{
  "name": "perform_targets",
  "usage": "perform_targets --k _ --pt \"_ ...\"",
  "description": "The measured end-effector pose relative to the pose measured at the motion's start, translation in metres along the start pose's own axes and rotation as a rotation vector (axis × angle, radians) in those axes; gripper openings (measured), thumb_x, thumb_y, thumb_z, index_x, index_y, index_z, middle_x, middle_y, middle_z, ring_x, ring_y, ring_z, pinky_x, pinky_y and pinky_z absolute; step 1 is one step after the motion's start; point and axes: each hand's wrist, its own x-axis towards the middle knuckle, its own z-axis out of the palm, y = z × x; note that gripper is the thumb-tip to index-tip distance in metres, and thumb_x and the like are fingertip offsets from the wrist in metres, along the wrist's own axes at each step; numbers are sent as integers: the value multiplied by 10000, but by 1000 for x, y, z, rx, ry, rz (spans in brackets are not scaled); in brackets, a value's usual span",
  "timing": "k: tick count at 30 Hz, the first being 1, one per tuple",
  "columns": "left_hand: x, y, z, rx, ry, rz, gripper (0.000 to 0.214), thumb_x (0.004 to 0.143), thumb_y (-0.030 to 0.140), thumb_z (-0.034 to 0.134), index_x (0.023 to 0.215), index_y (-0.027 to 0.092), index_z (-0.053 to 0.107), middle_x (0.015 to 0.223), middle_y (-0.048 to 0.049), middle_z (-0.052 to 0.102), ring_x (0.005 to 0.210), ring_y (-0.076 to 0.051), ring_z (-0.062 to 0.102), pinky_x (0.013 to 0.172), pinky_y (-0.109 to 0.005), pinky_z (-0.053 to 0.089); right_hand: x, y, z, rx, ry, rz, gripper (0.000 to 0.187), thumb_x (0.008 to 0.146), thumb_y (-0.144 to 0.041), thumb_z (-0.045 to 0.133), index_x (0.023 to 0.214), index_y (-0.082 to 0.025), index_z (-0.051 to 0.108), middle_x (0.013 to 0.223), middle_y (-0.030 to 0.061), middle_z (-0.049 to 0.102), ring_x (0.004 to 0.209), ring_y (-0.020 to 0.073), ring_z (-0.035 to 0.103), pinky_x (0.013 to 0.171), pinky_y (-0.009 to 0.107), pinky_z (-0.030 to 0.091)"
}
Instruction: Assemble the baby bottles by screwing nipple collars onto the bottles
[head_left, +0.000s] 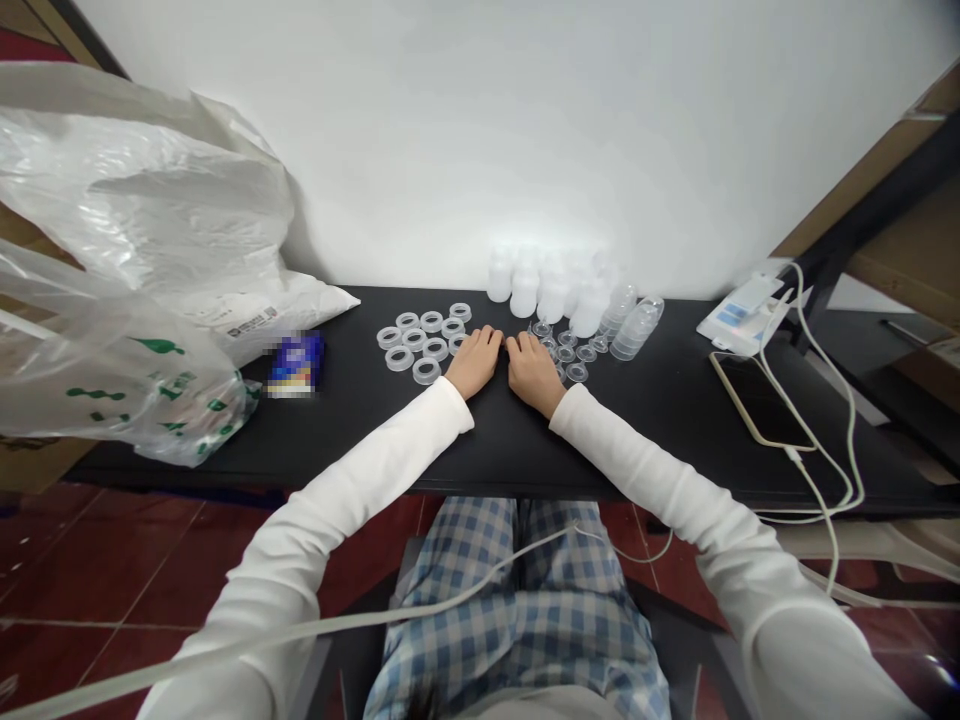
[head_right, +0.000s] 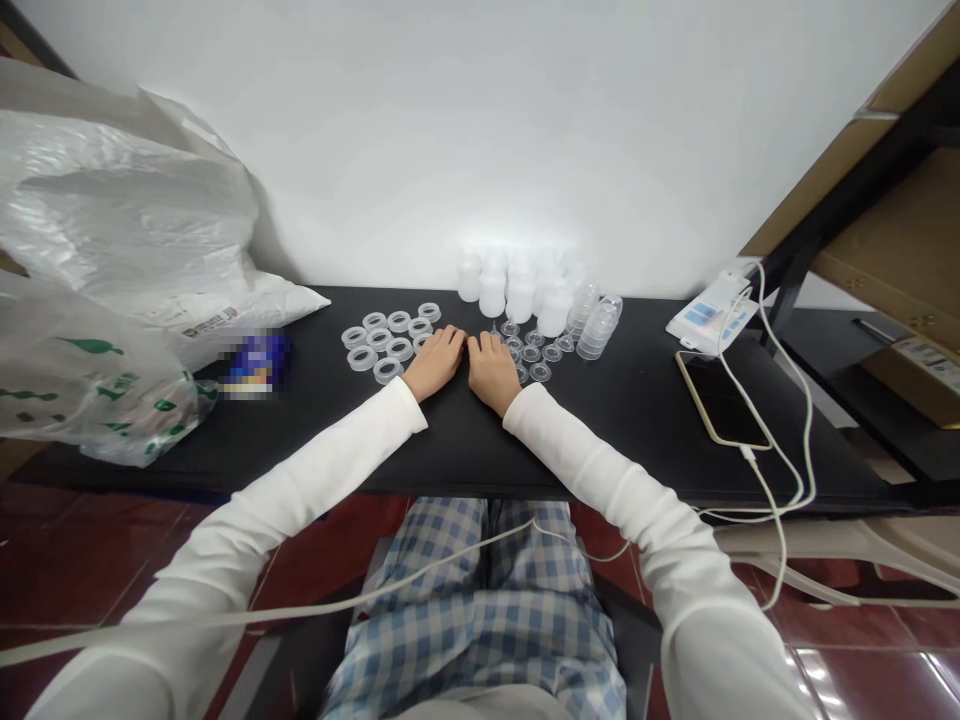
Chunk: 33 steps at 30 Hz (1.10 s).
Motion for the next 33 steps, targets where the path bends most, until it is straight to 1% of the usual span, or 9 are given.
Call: perform_targets --k 6,9,14,17,21,25,28,30,33 --pt "0 2 -9 -6 -39 7 287 958 99 362 1169 107 557 1166 -182 611 1088 -305 587 913 -405 446 -3 2 -9 -53 -13 -72 345 949 -114 361 1194 -69 600 1122 223 626 1026 326 536 848 417 393" --pt "-1 5 -16 -4 -13 -18 279 947 109 384 1156 107 568 1168 -171 614 1103 -304 586 948 -402 443 -6 0 -19 -136 13 -77 304 967 -151 375 1144 -87 613 1187 219 615 1045 315 532 873 413 370" --pt "-4 10 -25 64 104 -275 240 915 142 446 1104 88 584 1156 -208 603 1100 -350 573 948 -450 436 -8 -4 -38 -201 64 83 240 982 -204 397 1024 -118 617 1085 190 631 1000 299 534 844 399 347" --pt "-5 10 -25 73 125 -345 238 907 157 463 1096 79 587 1151 -229 602 1101 -372 570 952 -481 433 -11 -11 -51 -203 77 105 276 1002 -213 357 1015 -134 621 1076 187 639 1002 298 554 838 395 344" --pt "-4 9 -19 29 113 -309 232 901 169 485 1083 77 594 1153 -231 600 1129 -383 561 958 -488 450 -17 -19 -65 -155 -55 175 344 1027 -261 318 1022 -124 633 953 193 681 911 297 614 782 383 352" --pt "-1 9 -10 -127 105 -78 243 897 131 471 1105 95 591 1160 -188 603 1101 -323 572 984 -450 470 -21 -18 -70 -117 -209 306 317 1026 -281 371 1066 -102 629 829 181 700 792 279 653 718 360 363" --pt "0 9 -3 -254 139 52 337 882 75 440 1200 87 550 1240 -185 574 1153 -284 563 1048 -422 460 -20 -13 -70 -145 -209 337 260 1002 -238 431 1089 -86 623 924 220 706 881 319 667 719 368 388" --pt "1 9 0 -294 187 43 363 874 81 465 1231 89 534 1300 -195 542 1234 -292 527 1098 -434 433 -20 -10 -69 -165 -178 325 227 976 -167 446 1080 -79 628 1020 247 690 959 338 654 719 368 403" --pt "0 7 2 -332 191 -71 361 876 124 520 1235 99 539 1303 -200 539 1249 -318 517 1108 -475 420 -20 -8 -69 -182 -151 302 261 940 -59 418 1087 -77 633 1106 252 662 1010 329 636 690 341 410"
